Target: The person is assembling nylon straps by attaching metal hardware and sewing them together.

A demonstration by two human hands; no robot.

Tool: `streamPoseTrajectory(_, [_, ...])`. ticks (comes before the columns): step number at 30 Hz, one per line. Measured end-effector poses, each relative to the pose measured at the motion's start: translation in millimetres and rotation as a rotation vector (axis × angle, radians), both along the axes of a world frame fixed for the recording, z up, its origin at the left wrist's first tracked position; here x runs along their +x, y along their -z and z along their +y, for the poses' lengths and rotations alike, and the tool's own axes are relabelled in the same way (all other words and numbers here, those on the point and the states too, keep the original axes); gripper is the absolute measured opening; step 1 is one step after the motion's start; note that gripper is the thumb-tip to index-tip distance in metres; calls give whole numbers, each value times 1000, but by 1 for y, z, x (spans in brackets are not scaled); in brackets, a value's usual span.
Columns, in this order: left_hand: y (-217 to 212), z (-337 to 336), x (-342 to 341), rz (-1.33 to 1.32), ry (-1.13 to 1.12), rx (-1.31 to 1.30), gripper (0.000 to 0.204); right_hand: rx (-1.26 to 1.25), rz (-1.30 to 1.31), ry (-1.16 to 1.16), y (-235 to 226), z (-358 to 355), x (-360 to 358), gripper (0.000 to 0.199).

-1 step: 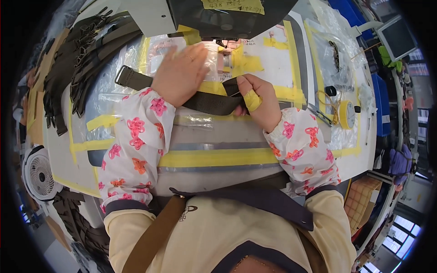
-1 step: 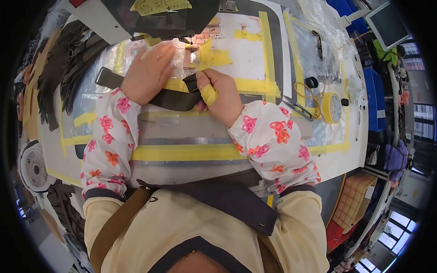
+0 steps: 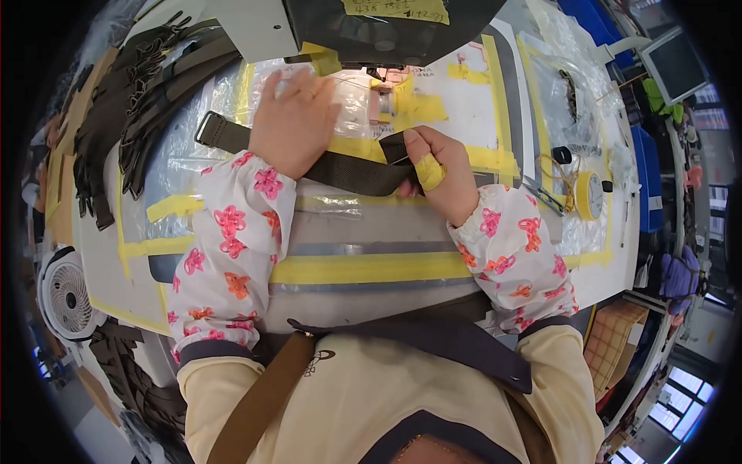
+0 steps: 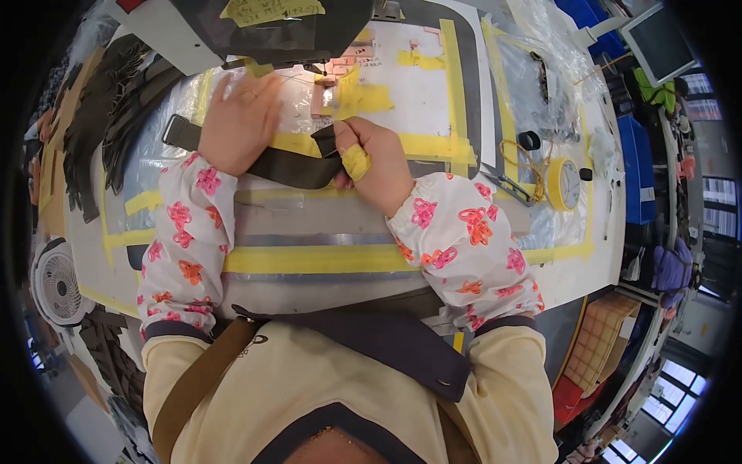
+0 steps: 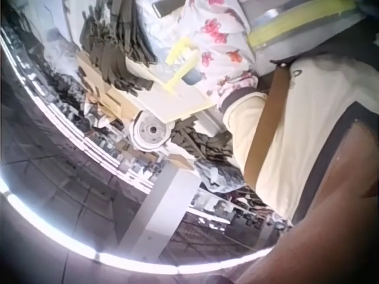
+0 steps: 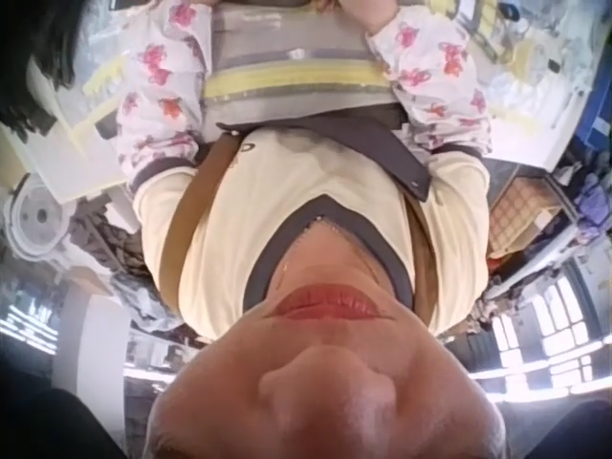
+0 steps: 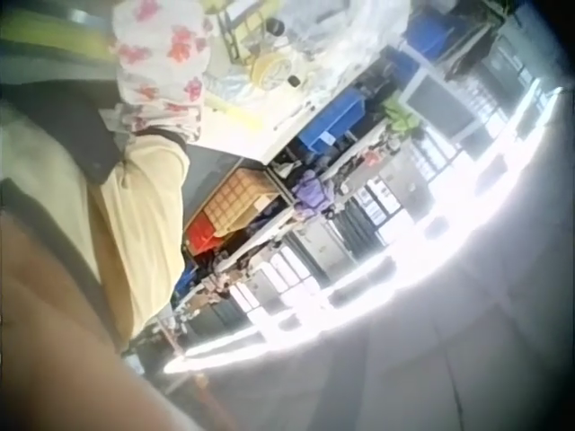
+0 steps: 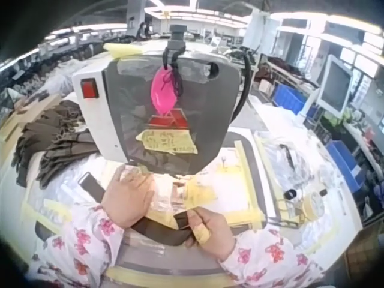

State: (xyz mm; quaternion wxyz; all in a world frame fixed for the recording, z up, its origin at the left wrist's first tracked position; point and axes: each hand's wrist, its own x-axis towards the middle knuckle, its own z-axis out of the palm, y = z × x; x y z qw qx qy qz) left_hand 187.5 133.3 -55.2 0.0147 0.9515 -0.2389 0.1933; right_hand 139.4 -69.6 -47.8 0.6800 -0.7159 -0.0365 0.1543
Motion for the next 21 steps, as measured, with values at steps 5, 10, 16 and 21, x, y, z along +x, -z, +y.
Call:
streamPoseTrajectory(5, [-20, -14, -17, 306, 217, -554, 17, -1, 27, 17, 0, -1, -1, 31])
streamPoseTrajectory(10, [-16, -32, -26, 764, 313, -826, 16, -45, -12, 40, 0, -2, -4, 26])
streamPoseTrajectory(16, [-14, -23, -21, 843, 331, -909, 11, -7, -72, -15, 1, 2, 1, 23])
streamPoseTrajectory(21, [-14, -19, -17, 689, 224, -1014, 12, -214, -281, 9, 1, 9, 16, 25])
